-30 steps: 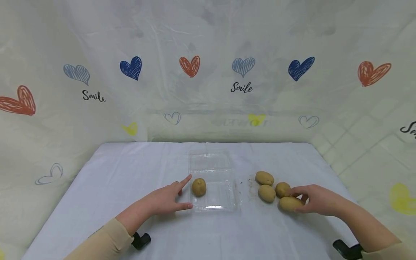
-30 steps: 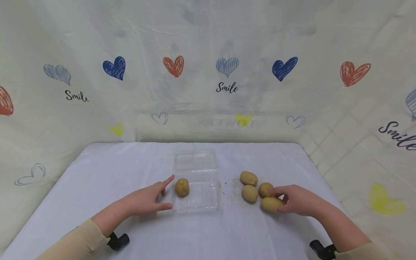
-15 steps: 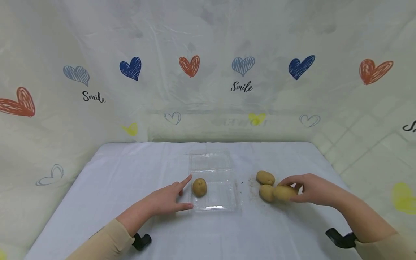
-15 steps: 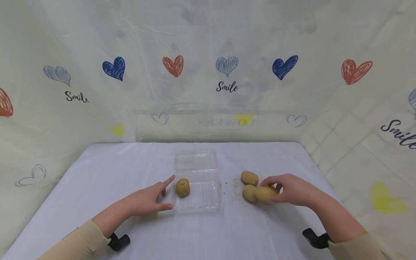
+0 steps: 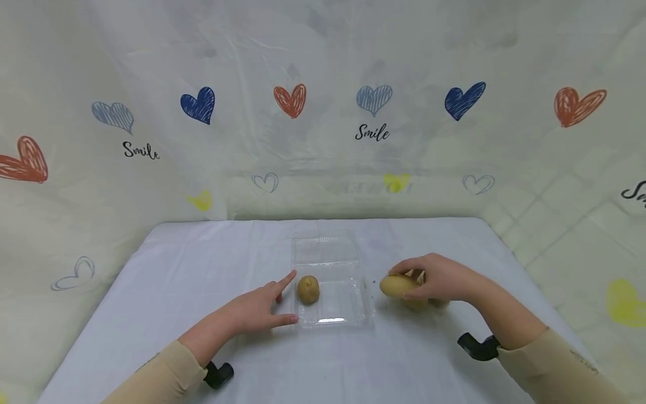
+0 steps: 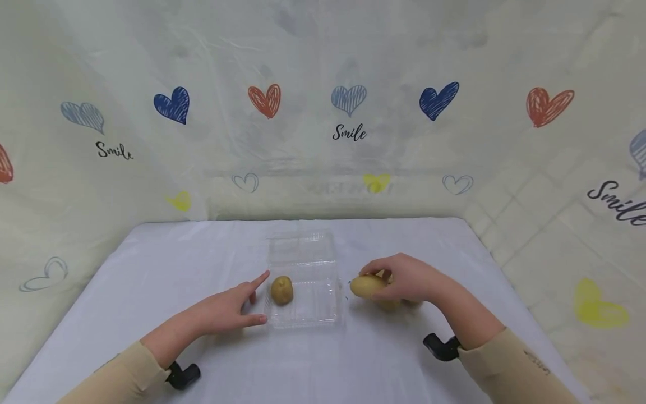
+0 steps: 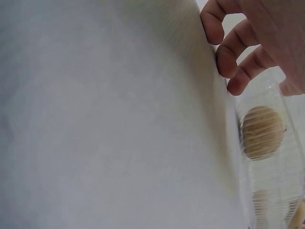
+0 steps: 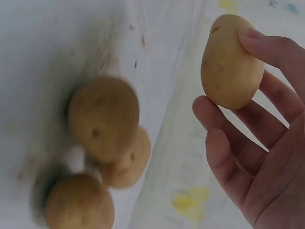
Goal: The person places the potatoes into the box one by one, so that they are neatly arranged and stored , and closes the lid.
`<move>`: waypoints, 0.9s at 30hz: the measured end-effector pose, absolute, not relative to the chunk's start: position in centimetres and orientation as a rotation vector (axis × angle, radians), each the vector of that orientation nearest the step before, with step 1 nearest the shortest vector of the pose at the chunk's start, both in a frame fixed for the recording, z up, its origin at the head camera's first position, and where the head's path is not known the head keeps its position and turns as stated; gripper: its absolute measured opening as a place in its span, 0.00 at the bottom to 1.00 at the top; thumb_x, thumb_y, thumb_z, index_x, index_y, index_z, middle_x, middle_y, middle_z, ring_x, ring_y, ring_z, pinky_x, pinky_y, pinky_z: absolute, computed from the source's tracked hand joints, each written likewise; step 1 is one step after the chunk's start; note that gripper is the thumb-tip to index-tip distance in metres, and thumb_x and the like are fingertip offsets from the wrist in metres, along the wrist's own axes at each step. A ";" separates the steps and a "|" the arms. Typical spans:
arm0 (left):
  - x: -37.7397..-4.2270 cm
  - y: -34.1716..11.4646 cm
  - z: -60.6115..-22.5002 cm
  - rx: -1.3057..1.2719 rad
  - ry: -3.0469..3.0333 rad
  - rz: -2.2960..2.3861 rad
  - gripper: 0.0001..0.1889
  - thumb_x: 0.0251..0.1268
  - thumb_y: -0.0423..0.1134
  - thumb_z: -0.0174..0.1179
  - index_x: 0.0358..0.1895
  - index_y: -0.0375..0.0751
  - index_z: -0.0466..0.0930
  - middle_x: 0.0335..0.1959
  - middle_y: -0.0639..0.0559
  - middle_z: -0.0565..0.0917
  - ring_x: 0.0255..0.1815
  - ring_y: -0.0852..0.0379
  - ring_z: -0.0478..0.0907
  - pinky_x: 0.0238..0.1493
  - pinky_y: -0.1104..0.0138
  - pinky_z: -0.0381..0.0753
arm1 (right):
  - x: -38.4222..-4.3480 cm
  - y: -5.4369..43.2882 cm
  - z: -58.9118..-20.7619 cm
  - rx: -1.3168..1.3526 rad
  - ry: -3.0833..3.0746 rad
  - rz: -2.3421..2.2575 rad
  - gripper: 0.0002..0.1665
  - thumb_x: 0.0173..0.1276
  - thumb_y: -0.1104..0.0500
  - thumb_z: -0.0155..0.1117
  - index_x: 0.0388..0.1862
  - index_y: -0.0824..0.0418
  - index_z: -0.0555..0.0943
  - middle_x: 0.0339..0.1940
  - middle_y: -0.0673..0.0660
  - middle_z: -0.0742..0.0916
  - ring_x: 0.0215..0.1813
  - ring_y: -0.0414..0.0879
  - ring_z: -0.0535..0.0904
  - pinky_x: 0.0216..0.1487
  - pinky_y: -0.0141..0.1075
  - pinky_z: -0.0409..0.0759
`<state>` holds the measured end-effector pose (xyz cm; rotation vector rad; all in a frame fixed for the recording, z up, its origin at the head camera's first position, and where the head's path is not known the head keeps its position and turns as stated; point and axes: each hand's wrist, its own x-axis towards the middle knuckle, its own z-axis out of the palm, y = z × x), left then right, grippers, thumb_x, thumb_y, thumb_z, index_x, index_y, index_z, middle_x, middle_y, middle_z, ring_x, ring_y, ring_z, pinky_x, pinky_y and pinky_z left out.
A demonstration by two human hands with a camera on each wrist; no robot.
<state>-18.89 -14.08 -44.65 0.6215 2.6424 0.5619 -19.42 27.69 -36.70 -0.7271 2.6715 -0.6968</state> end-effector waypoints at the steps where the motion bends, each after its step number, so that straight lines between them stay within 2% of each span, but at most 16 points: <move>1: -18.9 -14.1 -44.7 0.621 2.644 0.558 0.54 0.55 0.75 0.58 0.81 0.66 0.39 0.45 0.58 0.74 0.40 0.61 0.72 0.45 0.58 0.74 | -19.5 27.1 -36.7 -0.740 2.676 -0.696 0.22 0.60 0.51 0.75 0.54 0.36 0.83 0.44 0.38 0.84 0.45 0.41 0.79 0.44 0.40 0.77; 8: -18.9 -14.1 -44.6 0.628 2.653 0.564 0.54 0.55 0.75 0.58 0.81 0.63 0.41 0.44 0.57 0.74 0.38 0.60 0.72 0.43 0.58 0.73 | -19.9 22.7 -37.0 -0.846 2.664 -0.704 0.22 0.61 0.51 0.75 0.54 0.35 0.83 0.42 0.35 0.84 0.43 0.38 0.79 0.44 0.39 0.76; 18: -18.8 -14.0 -44.4 0.608 2.651 0.558 0.54 0.55 0.75 0.58 0.81 0.67 0.40 0.44 0.58 0.74 0.39 0.60 0.72 0.44 0.59 0.73 | -20.3 18.0 -38.0 -0.919 2.590 -0.659 0.23 0.60 0.52 0.75 0.55 0.42 0.84 0.43 0.34 0.83 0.42 0.36 0.78 0.43 0.36 0.77; 27: -18.9 -14.2 -44.7 0.648 2.671 0.576 0.54 0.55 0.75 0.58 0.81 0.63 0.42 0.43 0.58 0.74 0.39 0.61 0.72 0.44 0.58 0.73 | -20.6 15.1 -39.6 -0.948 2.596 -0.543 0.21 0.59 0.51 0.76 0.52 0.45 0.86 0.42 0.35 0.84 0.38 0.35 0.77 0.44 0.35 0.77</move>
